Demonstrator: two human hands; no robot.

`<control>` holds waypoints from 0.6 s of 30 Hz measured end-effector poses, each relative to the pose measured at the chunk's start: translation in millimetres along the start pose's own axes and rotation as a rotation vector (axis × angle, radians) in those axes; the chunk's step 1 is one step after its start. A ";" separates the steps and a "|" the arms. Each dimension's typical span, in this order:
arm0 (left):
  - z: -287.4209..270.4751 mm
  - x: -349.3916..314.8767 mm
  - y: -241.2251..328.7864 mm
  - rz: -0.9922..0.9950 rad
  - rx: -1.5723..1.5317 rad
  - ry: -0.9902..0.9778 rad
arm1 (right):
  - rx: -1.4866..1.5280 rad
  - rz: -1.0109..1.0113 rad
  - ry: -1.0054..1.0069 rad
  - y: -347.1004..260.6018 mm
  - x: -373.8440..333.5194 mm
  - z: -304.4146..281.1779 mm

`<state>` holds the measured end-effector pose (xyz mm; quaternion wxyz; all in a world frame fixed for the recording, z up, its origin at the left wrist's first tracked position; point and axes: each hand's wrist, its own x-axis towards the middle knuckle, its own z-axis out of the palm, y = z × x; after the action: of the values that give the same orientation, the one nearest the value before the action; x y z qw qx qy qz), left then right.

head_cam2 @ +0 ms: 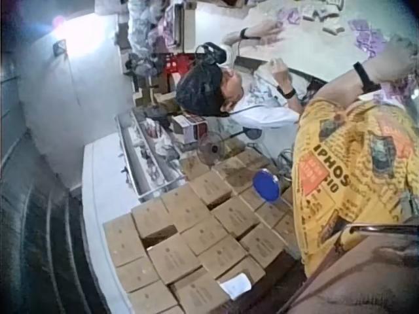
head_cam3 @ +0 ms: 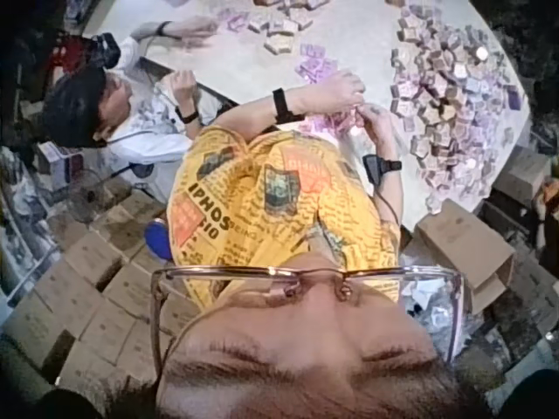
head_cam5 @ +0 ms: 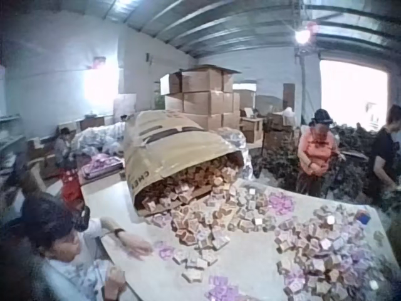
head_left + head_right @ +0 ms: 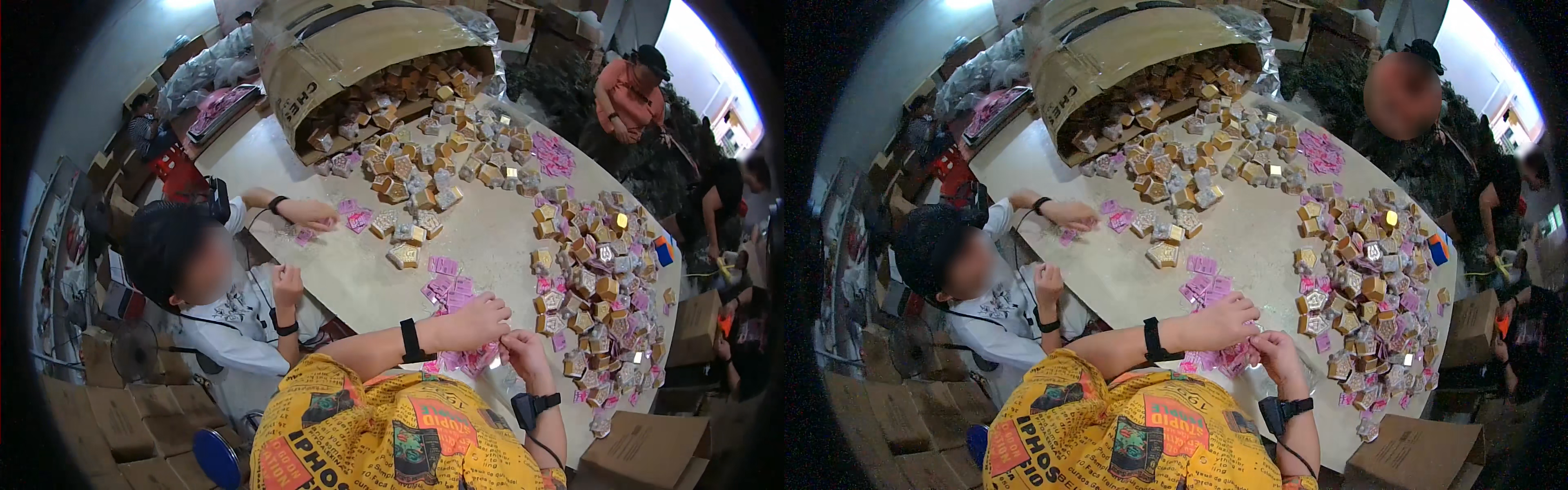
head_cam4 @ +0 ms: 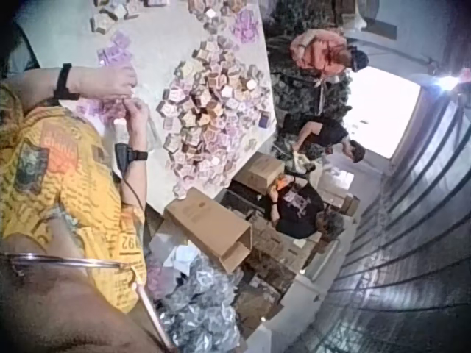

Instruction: The person sits at a table in a warehouse and packs small, gold-wrapped items into clear plastic bags. They pick up an item, place it into a bag, and then insert a pink paper insert into the same bag before setting it aside. The process is repeated continuously with other workers visible in the background.

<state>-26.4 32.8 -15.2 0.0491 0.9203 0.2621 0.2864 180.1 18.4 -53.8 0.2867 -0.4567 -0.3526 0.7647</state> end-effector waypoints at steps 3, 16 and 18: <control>9.1 -3.0 -3.0 0.009 0.031 -0.042 | -0.055 0.011 0.015 -4.3 -0.8 0.5; 75.8 -43.6 -42.9 -0.891 -1.081 -0.245 | -1.685 -0.887 0.025 -6.4 3.5 34.1; 81.8 -47.5 -47.2 -0.948 -1.210 -0.256 | -1.770 -0.856 -0.006 -1.7 7.2 32.9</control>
<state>-35.8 54.0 -118.4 0.6896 0.5490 0.4180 0.2198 147.6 15.8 -45.1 0.0930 -0.3383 -0.9347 0.0569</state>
